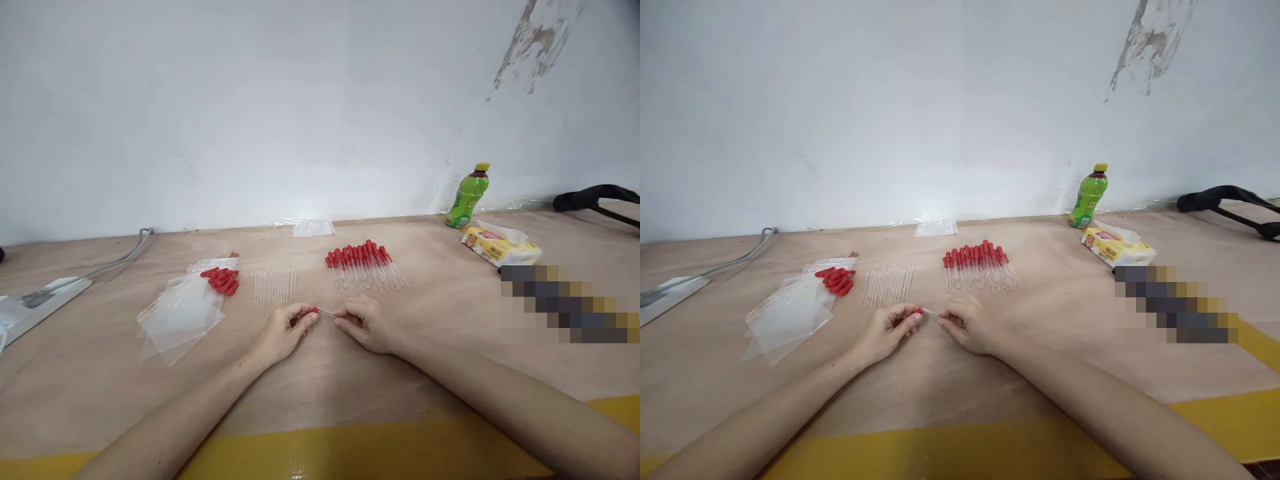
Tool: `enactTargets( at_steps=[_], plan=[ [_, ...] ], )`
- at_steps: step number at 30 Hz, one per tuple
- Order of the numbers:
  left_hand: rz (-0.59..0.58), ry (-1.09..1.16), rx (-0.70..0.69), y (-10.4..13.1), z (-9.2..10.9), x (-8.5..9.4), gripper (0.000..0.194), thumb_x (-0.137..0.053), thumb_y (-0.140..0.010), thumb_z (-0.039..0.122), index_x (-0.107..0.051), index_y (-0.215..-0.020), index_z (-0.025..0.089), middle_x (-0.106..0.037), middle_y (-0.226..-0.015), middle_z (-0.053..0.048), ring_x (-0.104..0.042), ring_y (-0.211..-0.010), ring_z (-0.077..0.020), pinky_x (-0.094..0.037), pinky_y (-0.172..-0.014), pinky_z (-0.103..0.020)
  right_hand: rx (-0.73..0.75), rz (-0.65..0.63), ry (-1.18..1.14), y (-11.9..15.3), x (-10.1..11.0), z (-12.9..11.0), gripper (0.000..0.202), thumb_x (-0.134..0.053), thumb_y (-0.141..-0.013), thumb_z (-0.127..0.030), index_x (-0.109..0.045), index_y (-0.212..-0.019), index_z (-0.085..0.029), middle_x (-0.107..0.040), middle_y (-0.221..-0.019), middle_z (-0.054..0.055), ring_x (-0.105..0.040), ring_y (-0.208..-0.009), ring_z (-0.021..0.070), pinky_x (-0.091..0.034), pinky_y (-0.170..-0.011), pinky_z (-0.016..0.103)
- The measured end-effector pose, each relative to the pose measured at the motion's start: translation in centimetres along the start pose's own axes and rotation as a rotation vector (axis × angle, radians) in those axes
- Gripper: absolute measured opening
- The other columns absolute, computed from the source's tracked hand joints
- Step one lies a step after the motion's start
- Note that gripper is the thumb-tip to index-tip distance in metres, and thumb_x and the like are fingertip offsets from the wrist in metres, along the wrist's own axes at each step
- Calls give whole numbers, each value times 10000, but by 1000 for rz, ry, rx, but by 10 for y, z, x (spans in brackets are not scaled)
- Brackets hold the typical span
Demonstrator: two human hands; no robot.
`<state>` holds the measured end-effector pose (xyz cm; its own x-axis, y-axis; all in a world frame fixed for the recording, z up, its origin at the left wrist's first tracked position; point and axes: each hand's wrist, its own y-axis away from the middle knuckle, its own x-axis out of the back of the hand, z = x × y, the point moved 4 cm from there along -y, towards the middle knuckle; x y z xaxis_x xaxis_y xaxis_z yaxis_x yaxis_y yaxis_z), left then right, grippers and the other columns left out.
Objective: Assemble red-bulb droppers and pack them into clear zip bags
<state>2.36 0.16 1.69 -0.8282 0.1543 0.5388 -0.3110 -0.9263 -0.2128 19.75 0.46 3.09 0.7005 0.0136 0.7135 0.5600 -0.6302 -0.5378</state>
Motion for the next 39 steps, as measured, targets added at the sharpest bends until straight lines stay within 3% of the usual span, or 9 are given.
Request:
enactTargets(
  at_steps=[7, 12, 17, 22, 32, 39],
  plan=[
    [28, -27, -51, 2, 1, 3, 256, -466, -824, 351, -612, -872, 147, -572, -644, -5, -492, -556, -99, -408, -512, -200, -6, -94, -4, -3, 1, 2, 165, -470, -834, -258, -624, -828, -200, -609, -662, -12, -485, -575, 104, -336, -710, 295],
    [-85, -120, -84, 5, 13, 0, 219, -456, -837, 309, -626, -849, 172, -619, -723, -3, -536, -641, -115, -417, -582, -210, 62, -208, 96, -7, 7, 5, 187, -466, -842, -262, -650, -870, -249, -648, -765, -5, -506, -627, 114, -288, -720, 311],
    [-75, -279, -126, 6, 20, -1, 223, -447, -841, 312, -625, -861, 179, -612, -702, 3, -522, -606, -114, -405, -578, -219, 127, -116, 294, -4, 7, -2, 225, -424, -842, -220, -645, -815, -184, -630, -731, 36, -490, -620, 123, -248, -676, 312],
    [-58, -394, -256, 8, 24, -3, 216, -447, -843, 300, -616, -863, 167, -598, -693, -13, -515, -601, -118, -405, -583, -226, 133, -52, 254, 0, 1, -4, 235, -398, -848, -222, -614, -770, -171, -609, -691, 26, -454, -578, 110, -243, -658, 300],
    [-80, -399, -352, 15, 24, -6, 208, -432, -855, 275, -605, -910, 173, -640, -805, -46, -577, -706, -139, -446, -658, -247, 104, -181, 211, -2, -9, -10, 285, -373, -860, -232, -546, -644, -168, -597, -603, -2, -451, -522, 96, -236, -618, 280],
    [-75, -392, -399, 11, 25, -2, 180, -445, -849, 246, -599, -900, 167, -640, -810, -49, -583, -721, -140, -453, -665, -243, 81, -195, 246, -5, -6, -15, 273, -373, -862, -226, -576, -687, -173, -632, -663, 12, -501, -573, 114, -279, -656, 289]
  ],
)
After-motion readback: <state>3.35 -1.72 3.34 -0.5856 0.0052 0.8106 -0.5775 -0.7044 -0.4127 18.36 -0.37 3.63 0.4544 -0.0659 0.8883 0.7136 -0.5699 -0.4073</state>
